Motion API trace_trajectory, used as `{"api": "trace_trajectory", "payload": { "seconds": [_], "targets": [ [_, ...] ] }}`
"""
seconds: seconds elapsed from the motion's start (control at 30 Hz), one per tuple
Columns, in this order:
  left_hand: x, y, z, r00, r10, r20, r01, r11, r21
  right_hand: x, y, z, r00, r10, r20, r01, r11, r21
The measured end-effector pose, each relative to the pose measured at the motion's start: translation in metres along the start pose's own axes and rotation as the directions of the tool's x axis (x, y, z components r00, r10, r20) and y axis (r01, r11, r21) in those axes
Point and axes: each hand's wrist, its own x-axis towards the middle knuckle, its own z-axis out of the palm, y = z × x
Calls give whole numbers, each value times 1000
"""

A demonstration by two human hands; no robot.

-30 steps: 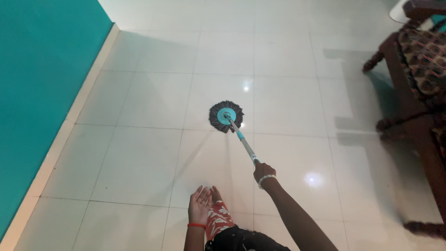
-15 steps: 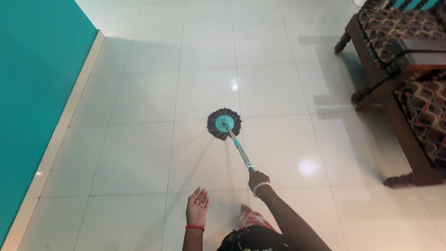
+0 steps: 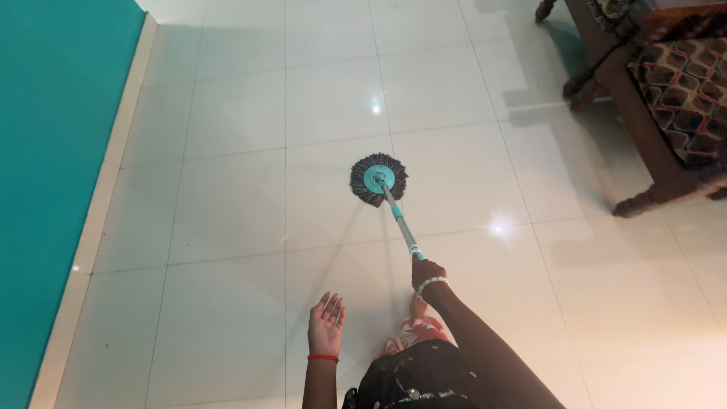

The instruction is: The person mops a white tiled floor using a blue and grey spin mop. They move systematically across the room, cleaning the floor area near a teal wall and around a white pedestal sink.

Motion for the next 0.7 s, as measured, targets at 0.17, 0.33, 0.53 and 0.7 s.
{"api": "trace_trajectory", "payload": {
  "seconds": [0.17, 0.33, 0.53, 0.7],
  "targets": [
    [-35, -30, -42, 999, -27, 23, 28, 999, -41, -75, 13, 21, 999, 11, 37, -12, 1000, 23],
    [-73, -62, -65, 999, -15, 45, 17, 999, -29, -140, 36, 50, 1000, -7, 13, 7, 1000, 4],
    [-130, -107, -98, 998, -19, 53, 20, 1000, -6, -231, 52, 71, 999, -35, 32, 35, 999, 19],
    [-176, -142, -137, 998, -51, 34, 52, 998, -39, -316, 48, 61, 996, -78, 32, 75, 993, 90]
  ]
}}
